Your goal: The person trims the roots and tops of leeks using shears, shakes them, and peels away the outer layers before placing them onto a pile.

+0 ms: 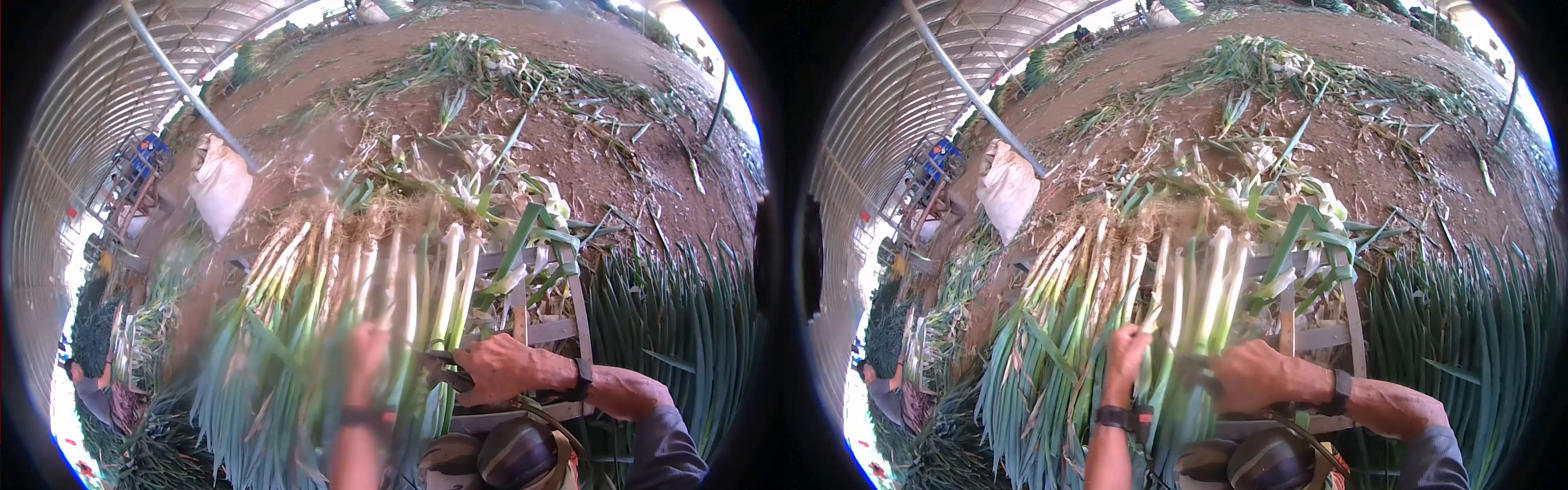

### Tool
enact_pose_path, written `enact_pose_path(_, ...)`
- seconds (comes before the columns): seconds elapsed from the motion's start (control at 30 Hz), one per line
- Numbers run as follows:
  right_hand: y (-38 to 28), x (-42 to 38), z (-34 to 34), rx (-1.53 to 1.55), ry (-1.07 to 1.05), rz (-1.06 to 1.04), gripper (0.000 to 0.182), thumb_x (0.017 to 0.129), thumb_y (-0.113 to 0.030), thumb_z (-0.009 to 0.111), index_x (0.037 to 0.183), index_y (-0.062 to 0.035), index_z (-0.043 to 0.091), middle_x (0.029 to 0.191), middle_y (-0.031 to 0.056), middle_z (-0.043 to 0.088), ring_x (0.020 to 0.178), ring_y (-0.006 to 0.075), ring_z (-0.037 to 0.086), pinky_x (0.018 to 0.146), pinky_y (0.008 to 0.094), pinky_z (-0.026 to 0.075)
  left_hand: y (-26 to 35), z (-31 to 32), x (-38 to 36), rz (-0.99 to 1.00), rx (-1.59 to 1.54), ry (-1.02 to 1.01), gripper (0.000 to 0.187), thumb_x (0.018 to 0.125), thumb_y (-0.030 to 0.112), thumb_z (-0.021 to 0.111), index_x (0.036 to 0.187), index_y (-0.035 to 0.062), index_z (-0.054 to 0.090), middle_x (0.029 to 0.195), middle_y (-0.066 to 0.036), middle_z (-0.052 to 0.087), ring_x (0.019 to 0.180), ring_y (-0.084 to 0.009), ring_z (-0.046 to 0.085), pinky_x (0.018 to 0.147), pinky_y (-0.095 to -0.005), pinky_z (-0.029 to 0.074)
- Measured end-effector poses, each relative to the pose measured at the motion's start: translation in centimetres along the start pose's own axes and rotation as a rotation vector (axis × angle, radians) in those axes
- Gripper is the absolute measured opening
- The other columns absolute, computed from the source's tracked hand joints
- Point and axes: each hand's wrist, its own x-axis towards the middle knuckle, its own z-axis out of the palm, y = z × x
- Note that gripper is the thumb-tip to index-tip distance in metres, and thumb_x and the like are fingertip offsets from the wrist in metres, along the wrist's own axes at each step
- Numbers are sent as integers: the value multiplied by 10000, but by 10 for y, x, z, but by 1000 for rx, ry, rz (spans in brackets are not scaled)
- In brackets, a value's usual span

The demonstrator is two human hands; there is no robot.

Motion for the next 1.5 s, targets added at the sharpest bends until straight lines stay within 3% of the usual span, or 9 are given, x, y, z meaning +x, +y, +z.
enact_pose_path(0.03,3,0,5,-18,23,-21,550,762,-438,728,974,51,592,728,220,642,645,410,656,596,503,519,31,-10,0,-84,-325,-17,156,794,191,687,833,41,700,659,33,576,546,-61,451,480,-230,330)
enact_pose_path(0.1,3,1,11,-33,46,-33,553,770,-438,717,966,61,583,717,217,638,632,408,655,577,502,517,75,-34,24,-160,-352,-6,107,785,141,713,869,74,713,676,25,587,558,-57,457,469,-201,317)
enact_pose_path(0.2,3,5,15,-28,30,-12,558,777,-432,704,951,80,569,709,219,631,607,405,652,538,502,510,146,-52,62,-139,-423,231,163,838,180,726,935,51,702,729,-23,624,567,-82,485,461,-198,390)
enact_pose_path(0.27,5,8,18,-44,10,-11,560,776,-428,698,939,90,561,712,224,628,592,402,649,514,501,504,148,-75,102,35,-580,80,218,890,236,721,966,34,698,911,-88,698,728,-162,657,657,-289,561)
enact_pose_path(0.37,-1,12,10,-103,4,46,451,910,-224,567,1355,-163,610,714,166,682,560,318,666,476,434,520,189,-87,103,220,-843,294,296,900,291,719,1063,49,672,1072,-97,701,925,-193,677,859,-353,573)
enact_pose_path(0.47,21,24,23,-53,182,7,545,745,-392,721,944,91,565,732,220,628,584,400,644,510,500,504,157,-87,75,123,-485,324,382,884,334,731,1139,59,659,1133,-91,689,992,-202,664,925,-387,553)
enact_pose_path(0.6,36,41,24,-82,240,26,521,729,-344,736,963,89,567,729,213,625,611,405,649,539,504,511,46,-32,14,40,131,90,341,855,206,735,1121,-4,700,1051,-107,726,945,-212,672,866,-353,543)
enact_pose_path(0.77,53,60,23,-45,230,111,502,727,-318,735,970,82,551,738,218,621,631,414,648,566,496,519,-1,16,-18,66,660,68,282,881,149,661,1109,-17,674,1028,-238,702,959,-408,677,836,-469,536)
enact_pose_path(1.5,44,57,7,21,163,166,591,747,-301,730,1169,67,541,760,202,637,618,404,655,585,491,541,29,15,-37,-134,695,-165,454,822,247,634,1167,-45,596,1056,-302,680,1026,-468,652,923,-535,508)
